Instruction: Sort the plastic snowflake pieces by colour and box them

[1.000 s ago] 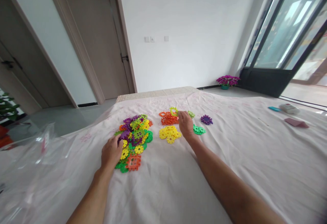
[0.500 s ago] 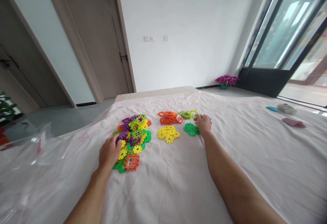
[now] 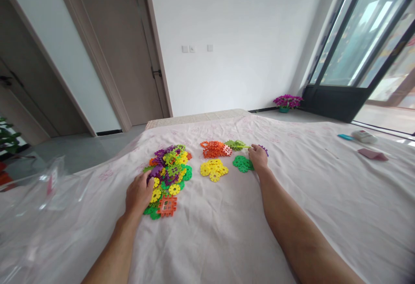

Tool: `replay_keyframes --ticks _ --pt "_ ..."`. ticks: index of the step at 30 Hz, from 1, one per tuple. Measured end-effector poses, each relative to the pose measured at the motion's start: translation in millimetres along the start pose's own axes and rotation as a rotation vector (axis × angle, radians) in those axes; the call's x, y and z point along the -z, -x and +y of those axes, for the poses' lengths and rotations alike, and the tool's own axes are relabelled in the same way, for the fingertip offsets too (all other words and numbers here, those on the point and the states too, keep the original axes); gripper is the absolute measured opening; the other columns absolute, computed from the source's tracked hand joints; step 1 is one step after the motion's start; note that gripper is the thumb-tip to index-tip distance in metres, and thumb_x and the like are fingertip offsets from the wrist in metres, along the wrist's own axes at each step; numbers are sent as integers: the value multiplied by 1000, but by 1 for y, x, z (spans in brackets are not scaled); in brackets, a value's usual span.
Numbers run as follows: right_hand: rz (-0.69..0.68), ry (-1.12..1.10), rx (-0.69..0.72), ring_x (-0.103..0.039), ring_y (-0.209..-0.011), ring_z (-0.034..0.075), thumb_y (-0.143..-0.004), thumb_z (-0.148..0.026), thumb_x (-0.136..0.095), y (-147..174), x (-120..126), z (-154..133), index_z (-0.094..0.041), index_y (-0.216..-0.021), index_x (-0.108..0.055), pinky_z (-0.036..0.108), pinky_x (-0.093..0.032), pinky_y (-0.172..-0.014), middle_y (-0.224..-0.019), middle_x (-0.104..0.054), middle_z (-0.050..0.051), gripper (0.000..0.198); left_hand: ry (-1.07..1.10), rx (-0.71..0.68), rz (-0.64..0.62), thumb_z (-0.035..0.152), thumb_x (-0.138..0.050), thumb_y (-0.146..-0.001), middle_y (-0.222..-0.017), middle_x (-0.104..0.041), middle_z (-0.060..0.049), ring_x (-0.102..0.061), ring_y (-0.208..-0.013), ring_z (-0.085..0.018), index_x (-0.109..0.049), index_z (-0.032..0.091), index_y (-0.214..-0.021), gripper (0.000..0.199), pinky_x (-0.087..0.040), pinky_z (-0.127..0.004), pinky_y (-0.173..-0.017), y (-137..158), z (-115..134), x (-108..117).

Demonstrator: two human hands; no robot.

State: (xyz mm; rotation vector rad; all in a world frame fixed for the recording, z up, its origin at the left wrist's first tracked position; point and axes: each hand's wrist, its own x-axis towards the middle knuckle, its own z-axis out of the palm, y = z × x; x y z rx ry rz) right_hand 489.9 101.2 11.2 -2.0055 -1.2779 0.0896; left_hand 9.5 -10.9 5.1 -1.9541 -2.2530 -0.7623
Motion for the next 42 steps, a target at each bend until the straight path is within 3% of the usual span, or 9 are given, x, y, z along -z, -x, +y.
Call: replay_keyframes --ticks 4,11,18,22,26,30,36,42 --pt "4 2 -80 -61 -113 26 -88 -26 -39 2 5 1 -13 -132 -62 34 -45 -95 -124 -67 15 51 4 0 5 36 -33 -95 -133 -62 -11 -55 -124 -25 -58 16 -130 47 -42 -38 -105 0 1 1" --pt "5 91 -168 -57 -116 31 -87 -30 -45 7 12 -1 -14 -143 -50 41 -44 -95 -126 -64 18 58 4 -5 5 36 -32 -95 -132 -62 -12 -55 -123 -25 -58 15 -130 48 -43 -39 -104 -1 -2 -2" --pt "39 141 -122 -57 -111 30 -87 -23 -41 11 17 -5 -24 -119 -71 43 -42 -95 -115 -69 12 43 10 -13 16 35 -33 -95 -131 -62 -13 -56 -122 -26 -58 14 -130 48 -43 -39 -104 0 -1 -1" --pt "-68 151 -47 -58 -110 29 -87 -28 -45 14 17 -7 -29 -116 -73 42 -42 -93 -113 -71 8 40 11 -6 8 35 -33 -95 -132 -62 -12 -55 -123 -26 -57 14 -131 48 -42 -39 -105 0 0 0" --pt "-28 200 60 -56 -114 29 -89 -28 -47 19 15 -18 -26 -121 -70 42 -39 -96 -120 -69 9 40 -2 4 -4 35 -32 -95 -132 -62 -12 -55 -124 -26 -57 15 -131 48 -42 -39 -105 0 0 0" --pt "-8 205 230 -56 -113 26 -92 -30 -47 32 10 -40 -27 -117 -71 39 -37 -97 -113 -71 8 35 -12 6 1 36 -32 -95 -133 -62 -11 -55 -124 -24 -57 16 -131 48 -43 -37 -104 -1 -1 -1" --pt "-191 241 527 -57 -110 27 -93 -41 -51 59 1 -68 -28 -119 -68 41 -33 -98 -109 -73 7 34 -13 6 5 36 -33 -95 -132 -62 -11 -56 -124 -24 -58 17 -130 48 -43 -36 -104 -1 -1 -1" --pt "-264 264 609 -55 -116 26 -94 -40 -51 70 -2 -78 -28 -124 -65 39 -31 -102 -118 -71 6 35 -11 -1 -1 35 -32 -95 -132 -62 -12 -56 -123 -25 -57 15 -131 48 -43 -38 -104 -1 -2 -1"
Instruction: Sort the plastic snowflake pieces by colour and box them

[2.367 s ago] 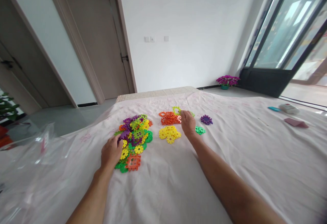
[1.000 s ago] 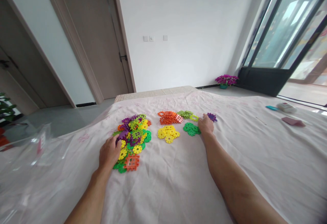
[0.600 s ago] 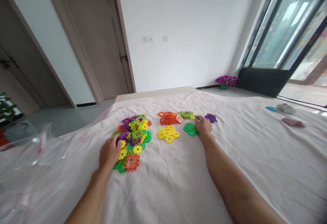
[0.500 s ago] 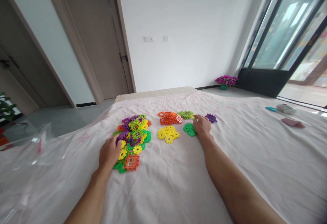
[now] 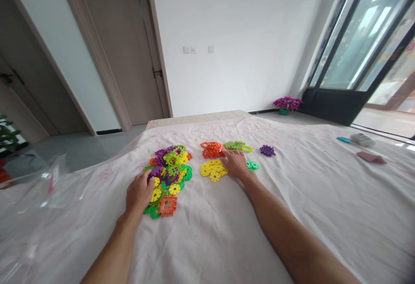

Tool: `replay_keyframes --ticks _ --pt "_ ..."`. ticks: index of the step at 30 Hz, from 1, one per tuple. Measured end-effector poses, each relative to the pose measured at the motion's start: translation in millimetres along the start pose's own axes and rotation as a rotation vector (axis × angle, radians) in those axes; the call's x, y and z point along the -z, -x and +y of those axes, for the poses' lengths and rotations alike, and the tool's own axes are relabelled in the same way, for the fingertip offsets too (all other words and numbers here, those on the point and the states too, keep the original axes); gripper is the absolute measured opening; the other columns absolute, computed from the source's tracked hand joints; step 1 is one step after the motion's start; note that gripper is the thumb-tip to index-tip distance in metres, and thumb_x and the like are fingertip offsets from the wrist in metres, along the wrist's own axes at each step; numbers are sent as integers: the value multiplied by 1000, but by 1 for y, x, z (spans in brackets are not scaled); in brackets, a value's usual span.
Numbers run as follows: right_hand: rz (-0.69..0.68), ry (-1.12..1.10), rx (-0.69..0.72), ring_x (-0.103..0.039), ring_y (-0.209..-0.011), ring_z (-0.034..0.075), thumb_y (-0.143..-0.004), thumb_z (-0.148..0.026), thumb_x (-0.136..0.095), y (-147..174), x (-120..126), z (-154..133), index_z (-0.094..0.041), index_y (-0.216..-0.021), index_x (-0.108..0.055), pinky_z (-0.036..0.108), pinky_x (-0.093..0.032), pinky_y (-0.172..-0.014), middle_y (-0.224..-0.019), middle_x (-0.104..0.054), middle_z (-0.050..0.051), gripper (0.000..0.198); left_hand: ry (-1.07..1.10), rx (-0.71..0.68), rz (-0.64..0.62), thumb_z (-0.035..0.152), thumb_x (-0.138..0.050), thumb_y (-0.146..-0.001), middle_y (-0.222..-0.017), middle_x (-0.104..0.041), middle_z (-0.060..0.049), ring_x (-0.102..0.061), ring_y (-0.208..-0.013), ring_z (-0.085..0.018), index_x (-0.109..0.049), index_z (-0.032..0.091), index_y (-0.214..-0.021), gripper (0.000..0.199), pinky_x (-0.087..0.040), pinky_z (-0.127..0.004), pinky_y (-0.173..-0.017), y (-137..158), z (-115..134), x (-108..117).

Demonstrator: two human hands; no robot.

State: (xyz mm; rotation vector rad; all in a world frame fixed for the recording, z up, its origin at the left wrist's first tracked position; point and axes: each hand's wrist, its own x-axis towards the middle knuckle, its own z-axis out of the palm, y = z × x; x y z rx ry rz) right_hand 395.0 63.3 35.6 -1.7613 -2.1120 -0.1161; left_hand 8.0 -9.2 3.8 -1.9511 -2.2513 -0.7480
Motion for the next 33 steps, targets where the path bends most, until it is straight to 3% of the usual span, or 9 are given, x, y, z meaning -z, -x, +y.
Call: replay_keyframes --ticks 7,12,18,23,26,29,33 --pt "-31 -51 85 -53 -122 24 -97 -38 -47 0 -4 -4 -28 -130 -61 36 -32 -104 -124 -68 6 38 10 -8 11 35 -34 -95 -132 -62 -11 -55 -123 -25 -57 16 -130 46 -42 -38 -104 0 -1 -2" --pt "71 -94 66 -57 -115 23 -96 -33 -48 0 -3 -4 -26 -123 -66 35 -36 -100 -120 -69 7 33 22 -11 9 35 -32 -95 -132 -62 -12 -55 -124 -24 -57 15 -130 47 -42 -37 -105 1 -1 -1" --pt "175 -233 330 -60 -102 21 -96 -25 -49 4 1 -32 -22 -111 -70 34 -40 -94 -106 -72 7 26 31 -10 5 34 -32 -95 -131 -62 -12 -55 -123 -25 -58 14 -129 47 -42 -39 -105 1 2 2" --pt "77 -269 559 -59 -100 22 -94 -28 -53 18 -2 -70 -20 -115 -68 35 -43 -90 -106 -71 9 26 24 2 3 34 -34 -95 -132 -62 -11 -55 -124 -25 -58 15 -130 47 -42 -39 -106 1 1 1" --pt "6 -264 635 -54 -117 24 -93 -36 -58 27 -5 -88 -22 -130 -60 40 -39 -101 -123 -66 9 40 21 -1 5 34 -34 -95 -132 -62 -11 -55 -124 -25 -58 15 -130 46 -41 -38 -106 1 1 0" --pt "-54 -217 617 -41 -134 27 -93 -41 -58 34 -10 -98 -22 -140 -51 44 -28 -113 -138 -57 8 51 8 -4 9 34 -34 -95 -132 -62 -11 -56 -123 -24 -58 15 -130 46 -42 -37 -105 1 1 1" --pt "-87 -171 560 -36 -138 27 -98 -45 -49 36 -15 -106 -21 -138 -53 44 -23 -116 -138 -58 8 47 4 -9 23 34 -34 -95 -130 -63 -11 -57 -122 -25 -59 15 -129 46 -43 -37 -104 1 2 1"
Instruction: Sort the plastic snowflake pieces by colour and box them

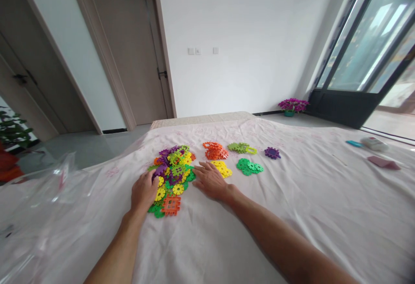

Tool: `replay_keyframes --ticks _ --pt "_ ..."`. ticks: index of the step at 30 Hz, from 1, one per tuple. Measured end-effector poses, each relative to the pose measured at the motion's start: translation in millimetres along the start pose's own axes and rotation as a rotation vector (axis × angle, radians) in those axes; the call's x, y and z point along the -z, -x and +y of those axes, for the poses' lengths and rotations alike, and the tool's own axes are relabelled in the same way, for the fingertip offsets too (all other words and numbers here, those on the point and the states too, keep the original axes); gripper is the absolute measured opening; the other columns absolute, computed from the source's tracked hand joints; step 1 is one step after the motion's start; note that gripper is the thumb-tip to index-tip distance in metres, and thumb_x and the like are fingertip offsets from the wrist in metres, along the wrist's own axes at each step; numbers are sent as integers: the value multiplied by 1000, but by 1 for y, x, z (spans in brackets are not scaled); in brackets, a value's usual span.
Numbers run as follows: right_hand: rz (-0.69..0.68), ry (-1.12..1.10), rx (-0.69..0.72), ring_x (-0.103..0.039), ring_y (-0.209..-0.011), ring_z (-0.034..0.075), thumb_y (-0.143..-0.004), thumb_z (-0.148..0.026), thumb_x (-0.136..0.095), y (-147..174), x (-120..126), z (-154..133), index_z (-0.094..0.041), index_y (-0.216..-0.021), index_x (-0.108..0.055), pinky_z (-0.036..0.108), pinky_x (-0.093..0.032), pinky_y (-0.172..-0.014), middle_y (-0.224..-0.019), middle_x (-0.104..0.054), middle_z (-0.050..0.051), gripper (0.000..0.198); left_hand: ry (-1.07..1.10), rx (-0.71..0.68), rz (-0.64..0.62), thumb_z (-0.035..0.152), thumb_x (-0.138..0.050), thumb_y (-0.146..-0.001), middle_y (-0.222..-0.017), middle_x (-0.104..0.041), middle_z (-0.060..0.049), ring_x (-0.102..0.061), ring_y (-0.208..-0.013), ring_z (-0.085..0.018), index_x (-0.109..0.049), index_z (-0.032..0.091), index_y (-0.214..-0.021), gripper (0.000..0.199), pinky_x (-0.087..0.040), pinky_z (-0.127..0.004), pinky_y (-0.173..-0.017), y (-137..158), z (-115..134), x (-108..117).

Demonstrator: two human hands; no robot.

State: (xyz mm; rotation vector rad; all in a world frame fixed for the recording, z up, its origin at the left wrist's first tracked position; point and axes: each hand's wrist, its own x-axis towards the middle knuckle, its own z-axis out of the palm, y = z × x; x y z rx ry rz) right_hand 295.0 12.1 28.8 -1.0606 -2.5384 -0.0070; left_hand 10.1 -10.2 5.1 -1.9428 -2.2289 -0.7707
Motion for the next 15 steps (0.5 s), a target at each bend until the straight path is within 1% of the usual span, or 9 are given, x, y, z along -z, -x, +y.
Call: replay_keyframes --ticks 4,7,10,15 --pt "57 30 -31 -37 -137 27 -96 -49 -51 -8 -4 -3 -21 -130 -58 43 -23 -116 -135 -60 8 44 -5 -5 7 34 -34 -95 -130 -63 -11 -57 -122 -25 -59 14 -128 46 -43 -38 -104 0 0 -1" --pt "67 14 -35 -42 -132 26 -92 -49 -60 -14 -8 -4 -22 -119 -64 41 -27 -112 -125 -65 7 38 2 -9 10 34 -34 -95 -130 -63 -12 -57 -122 -25 -59 14 -128 46 -43 -39 -104 0 -1 -2" --pt "77 -22 -64 -47 -126 25 -88 -48 -66 -16 -10 -4 -20 -110 -66 38 -33 -107 -115 -68 8 36 10 -5 7 34 -34 -95 -130 -63 -12 -56 -122 -25 -59 14 -128 45 -43 -39 -105 -1 -1 -2" --pt "134 -81 -82 -55 -110 24 -85 -51 -68 -12 -11 0 -18 -103 -66 36 -39 -96 -105 -68 9 37 12 2 1 34 -34 -95 -131 -62 -11 -56 -123 -25 -58 14 -129 46 -42 -39 -105 -1 -2 -3"
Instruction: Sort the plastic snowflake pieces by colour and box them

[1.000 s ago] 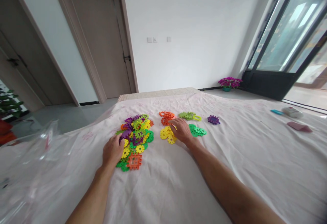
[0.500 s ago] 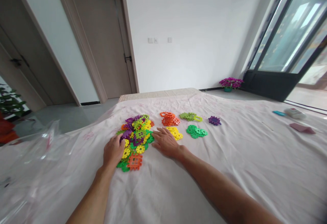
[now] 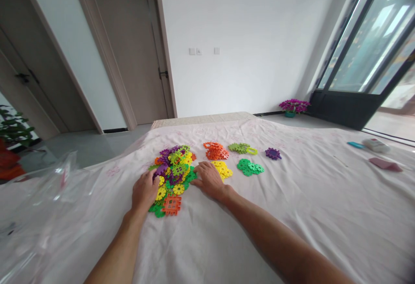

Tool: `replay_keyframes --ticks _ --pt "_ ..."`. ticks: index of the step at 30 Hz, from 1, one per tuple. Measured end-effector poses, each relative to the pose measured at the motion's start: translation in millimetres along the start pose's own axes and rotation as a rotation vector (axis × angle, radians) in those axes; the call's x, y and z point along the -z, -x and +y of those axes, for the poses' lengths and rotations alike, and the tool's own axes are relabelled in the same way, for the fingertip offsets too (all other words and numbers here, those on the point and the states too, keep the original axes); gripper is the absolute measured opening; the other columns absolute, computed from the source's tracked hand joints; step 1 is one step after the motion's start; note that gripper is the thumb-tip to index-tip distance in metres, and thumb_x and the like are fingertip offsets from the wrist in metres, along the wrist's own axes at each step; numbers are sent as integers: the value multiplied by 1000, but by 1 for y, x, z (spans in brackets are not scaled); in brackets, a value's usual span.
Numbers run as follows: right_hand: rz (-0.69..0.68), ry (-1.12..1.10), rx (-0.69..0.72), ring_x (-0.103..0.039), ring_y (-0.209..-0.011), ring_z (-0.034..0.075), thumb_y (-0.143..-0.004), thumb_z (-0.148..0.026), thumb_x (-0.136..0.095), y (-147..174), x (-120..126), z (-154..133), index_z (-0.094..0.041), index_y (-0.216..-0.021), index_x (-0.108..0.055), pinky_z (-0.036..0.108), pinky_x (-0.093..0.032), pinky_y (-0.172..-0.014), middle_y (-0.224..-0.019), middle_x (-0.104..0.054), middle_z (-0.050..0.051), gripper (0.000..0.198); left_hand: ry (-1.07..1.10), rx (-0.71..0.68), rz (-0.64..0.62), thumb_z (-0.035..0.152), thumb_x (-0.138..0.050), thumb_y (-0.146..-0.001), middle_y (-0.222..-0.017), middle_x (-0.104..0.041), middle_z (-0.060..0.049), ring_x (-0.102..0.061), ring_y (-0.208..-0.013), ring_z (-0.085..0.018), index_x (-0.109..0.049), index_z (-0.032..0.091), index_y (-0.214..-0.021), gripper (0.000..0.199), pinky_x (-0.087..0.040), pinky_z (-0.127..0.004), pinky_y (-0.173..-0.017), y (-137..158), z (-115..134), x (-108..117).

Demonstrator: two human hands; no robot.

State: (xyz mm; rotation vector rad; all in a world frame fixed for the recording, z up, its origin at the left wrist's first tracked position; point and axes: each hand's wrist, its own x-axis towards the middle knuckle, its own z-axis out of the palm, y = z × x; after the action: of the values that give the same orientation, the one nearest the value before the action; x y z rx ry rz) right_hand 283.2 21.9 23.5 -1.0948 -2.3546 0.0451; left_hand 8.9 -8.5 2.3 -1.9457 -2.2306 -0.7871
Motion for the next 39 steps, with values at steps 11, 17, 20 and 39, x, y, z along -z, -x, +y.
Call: replay_keyframes --ticks 11,17,20,39 --pt "129 -162 -54 -57 -85 18 -81 -18 -72 6 2 2 -20 -87 -64 28 -41 -79 -85 -66 2 9 -11 3 -1 34 -35 -95 -131 -63 -12 -57 -121 -25 -58 15 -129 46 -44 -39 -104 0 0 1" --pt "296 -210 -194 -57 -79 17 -80 -19 -68 3 9 28 -21 -81 -63 27 -40 -74 -79 -66 0 6 -5 0 -10 34 -34 -95 -131 -62 -12 -56 -123 -26 -58 15 -129 46 -43 -39 -105 0 1 2" --pt "344 -185 -298 -58 -80 17 -80 -22 -66 2 22 54 -20 -80 -63 27 -40 -73 -80 -67 1 4 -3 -5 -16 34 -33 -95 -131 -62 -12 -56 -123 -25 -58 14 -129 47 -42 -38 -105 0 1 2" --pt "137 315 -859 -61 -86 23 -79 -34 -53 38 83 125 -22 -82 -74 33 -36 -77 -80 -70 7 24 -16 -3 -7 34 -33 -95 -130 -64 -11 -57 -122 -24 -58 16 -129 45 -43 -37 -103 1 3 4"
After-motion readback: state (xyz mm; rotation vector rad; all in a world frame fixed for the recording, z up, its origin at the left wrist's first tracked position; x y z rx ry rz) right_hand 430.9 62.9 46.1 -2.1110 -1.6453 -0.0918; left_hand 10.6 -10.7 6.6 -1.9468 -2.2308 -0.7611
